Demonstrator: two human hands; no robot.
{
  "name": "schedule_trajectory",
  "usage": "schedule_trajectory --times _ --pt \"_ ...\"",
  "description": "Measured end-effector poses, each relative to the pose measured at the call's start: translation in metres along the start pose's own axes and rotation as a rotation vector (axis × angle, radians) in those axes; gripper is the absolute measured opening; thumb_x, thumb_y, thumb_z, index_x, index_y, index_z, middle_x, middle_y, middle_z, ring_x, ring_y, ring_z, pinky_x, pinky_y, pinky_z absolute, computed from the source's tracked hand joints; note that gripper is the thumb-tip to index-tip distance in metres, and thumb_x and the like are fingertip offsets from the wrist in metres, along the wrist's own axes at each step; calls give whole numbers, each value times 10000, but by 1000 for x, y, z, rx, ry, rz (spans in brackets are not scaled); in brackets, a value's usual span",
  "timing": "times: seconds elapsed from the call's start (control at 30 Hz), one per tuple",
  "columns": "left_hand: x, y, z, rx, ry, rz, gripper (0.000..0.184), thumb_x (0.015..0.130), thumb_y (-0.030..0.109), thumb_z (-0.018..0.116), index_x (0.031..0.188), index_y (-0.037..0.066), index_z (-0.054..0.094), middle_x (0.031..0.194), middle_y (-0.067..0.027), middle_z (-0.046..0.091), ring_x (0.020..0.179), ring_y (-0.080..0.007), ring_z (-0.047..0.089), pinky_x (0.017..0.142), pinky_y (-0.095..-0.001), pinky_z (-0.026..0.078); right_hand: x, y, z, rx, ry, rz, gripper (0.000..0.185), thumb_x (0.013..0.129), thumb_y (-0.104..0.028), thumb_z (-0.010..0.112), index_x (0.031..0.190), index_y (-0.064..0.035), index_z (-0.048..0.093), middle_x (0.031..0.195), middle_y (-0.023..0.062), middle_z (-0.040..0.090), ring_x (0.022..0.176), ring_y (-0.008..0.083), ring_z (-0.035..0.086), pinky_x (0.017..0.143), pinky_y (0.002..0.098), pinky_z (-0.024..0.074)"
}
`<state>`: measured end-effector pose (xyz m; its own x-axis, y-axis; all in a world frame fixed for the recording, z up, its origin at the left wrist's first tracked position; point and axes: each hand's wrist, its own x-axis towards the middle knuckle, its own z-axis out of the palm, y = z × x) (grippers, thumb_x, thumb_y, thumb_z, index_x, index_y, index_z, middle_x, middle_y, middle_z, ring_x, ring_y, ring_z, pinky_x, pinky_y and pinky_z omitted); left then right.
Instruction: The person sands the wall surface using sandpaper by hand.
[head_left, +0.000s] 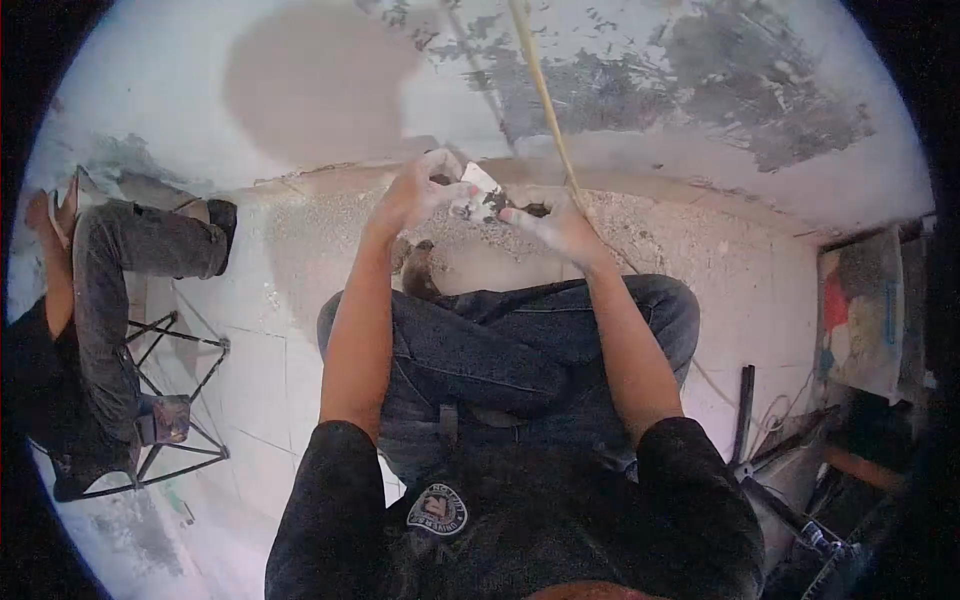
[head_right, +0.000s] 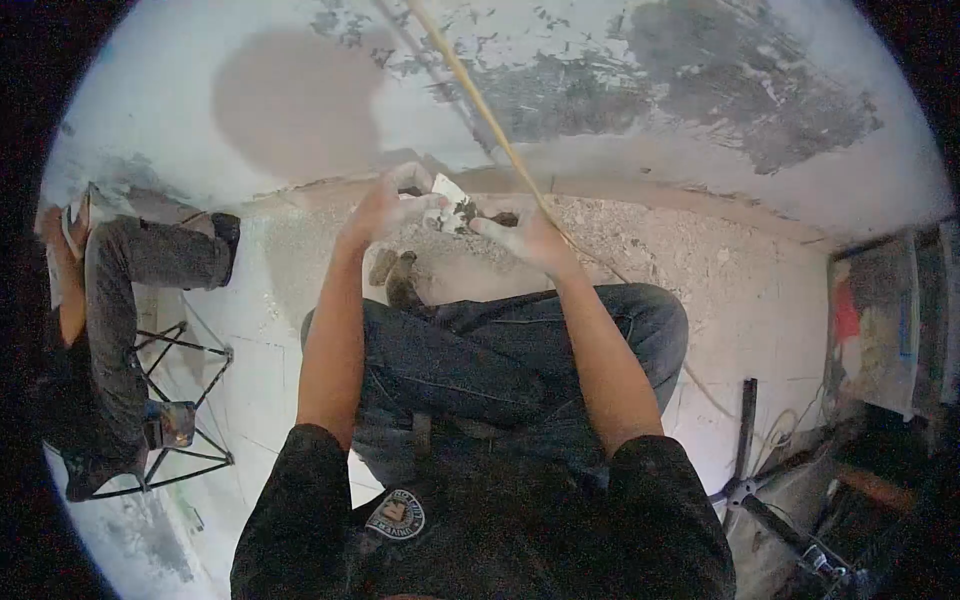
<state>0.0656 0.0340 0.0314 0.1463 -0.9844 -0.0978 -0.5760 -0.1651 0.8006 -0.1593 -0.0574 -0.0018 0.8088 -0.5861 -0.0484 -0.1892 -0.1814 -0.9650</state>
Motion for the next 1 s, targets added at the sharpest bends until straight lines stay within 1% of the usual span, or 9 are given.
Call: schedule_trajectory --times 0.13,0.27,0.33,0.47,0.57,0.63,0.83,0.97,1.0 --pt "1 25 16 -195 73 -35 239 834 207 711 989 39 642 864 -1 630 849 -96 579 765 -263 461 -3 -4 24 147 21 99 250 902 -229 621 1011 -7 656 809 74 682 724 146 644 651 317 505" --pt "19 -2 49 -17 209 103 292 832 234 707 1015 19 634 925 -36 637 876 -139 596 791 -299 475 3 15 46 354 93 168 240 926 -222 584 1014 -4 632 798 74 666 715 150 643 621 324 507" --pt "16 -1 59 308 405 278 402 834 285 696 1088 -12 598 1020 -89 629 917 -202 607 813 -349 488 15 34 51 387 141 141 247 956 -246 531 1011 -21 615 798 61 649 714 151 622 649 338 497" --pt "14 0 67 436 524 157 556 809 268 704 1196 -75 501 1059 -219 582 970 -298 596 870 -412 455 27 46 46 269 271 309 283 979 -295 474 998 -38 591 789 58 643 735 161 601 680 368 478" --pt "22 -11 67 10 389 -83 585 833 285 696 1202 -103 460 1025 -189 604 928 -276 602 844 -392 471 39 59 46 229 307 227 357 986 -361 437 1069 -49 590 803 89 646 754 180 588 710 372 467" --pt "25 -20 70 -454 175 -331 439 880 326 657 1144 1 527 1000 -94 606 904 -192 612 785 -340 512 48 73 57 282 370 161 414 985 -389 427 1117 -31 585 830 144 645 807 267 607 763 384 465" --pt "48 -70 93 -435 232 -183 397 889 317 667 1113 14 543 902 -42 619 775 -126 614 659 -277 523 59 107 67 195 438 267 452 984 -398 420 1158 -4 556 933 248 628 934 411 589 843 453 436" --pt "47 -55 94 -591 232 -315 409 885 319 672 1125 14 545 888 -28 623 759 -111 603 639 -275 520 62 117 69 178 527 183 432 982 -379 436 1154 -2 559 975 270 615 946 400 589 836 451 443" --pt "54 -68 95 -539 217 -313 375 880 281 678 1099 4 554 916 -59 638 785 -113 618 641 -275 532 69 132 67 144 520 128 407 981 -365 462 1151 -13 577 869 160 612 775 261 567 695 367 445"
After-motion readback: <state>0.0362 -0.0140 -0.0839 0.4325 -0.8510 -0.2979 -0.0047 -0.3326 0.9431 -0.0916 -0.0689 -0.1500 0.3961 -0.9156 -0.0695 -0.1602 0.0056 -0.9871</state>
